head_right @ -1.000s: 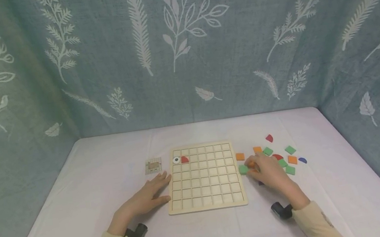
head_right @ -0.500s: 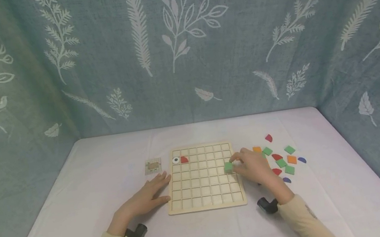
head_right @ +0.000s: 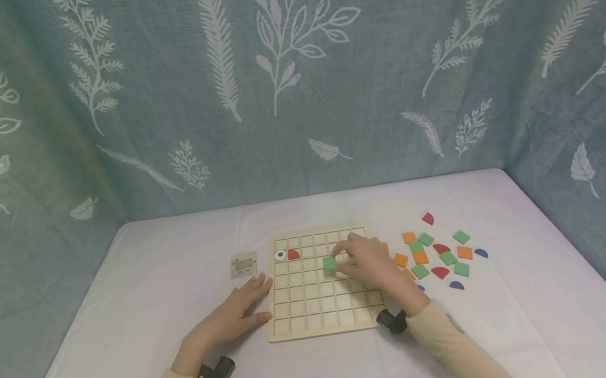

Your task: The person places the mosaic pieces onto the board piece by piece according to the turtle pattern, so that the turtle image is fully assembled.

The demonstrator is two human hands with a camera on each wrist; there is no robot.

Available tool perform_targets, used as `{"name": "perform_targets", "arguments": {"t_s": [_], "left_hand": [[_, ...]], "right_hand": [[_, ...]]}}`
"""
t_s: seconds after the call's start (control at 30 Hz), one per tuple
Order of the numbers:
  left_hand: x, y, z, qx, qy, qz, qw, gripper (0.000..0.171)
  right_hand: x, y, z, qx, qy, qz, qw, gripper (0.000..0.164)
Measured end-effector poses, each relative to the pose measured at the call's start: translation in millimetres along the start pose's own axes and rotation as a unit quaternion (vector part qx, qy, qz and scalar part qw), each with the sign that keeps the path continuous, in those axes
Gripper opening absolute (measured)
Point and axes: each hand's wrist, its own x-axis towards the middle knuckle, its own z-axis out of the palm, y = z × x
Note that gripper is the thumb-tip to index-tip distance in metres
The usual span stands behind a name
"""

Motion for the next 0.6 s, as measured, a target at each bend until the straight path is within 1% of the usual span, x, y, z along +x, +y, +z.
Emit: {"name": "perform_targets", "arguments": {"t_s": [0.27,0.43,0.6], "left_hand": [[-1.1,2.1,-0.5,0.0,0.002,-0.004,1.0,0.065],[-0.2,2.0,0.6,-0.001,0.003,-0.004,1.0,0.065],[-0.9,2.6,-0.3,0.002,0.0,-0.005,1.0,0.065]], "right_hand": [[17.9,-14.7,16.0,0.008,-0.008,-0.012,1.0,0.023],[26.8,-22.6,23.5,0.001,-0.007,-0.018,1.0,0.021],[35.9,-27.1,33.0,0.005,-0.014,-0.008,1.0,0.021]]}}
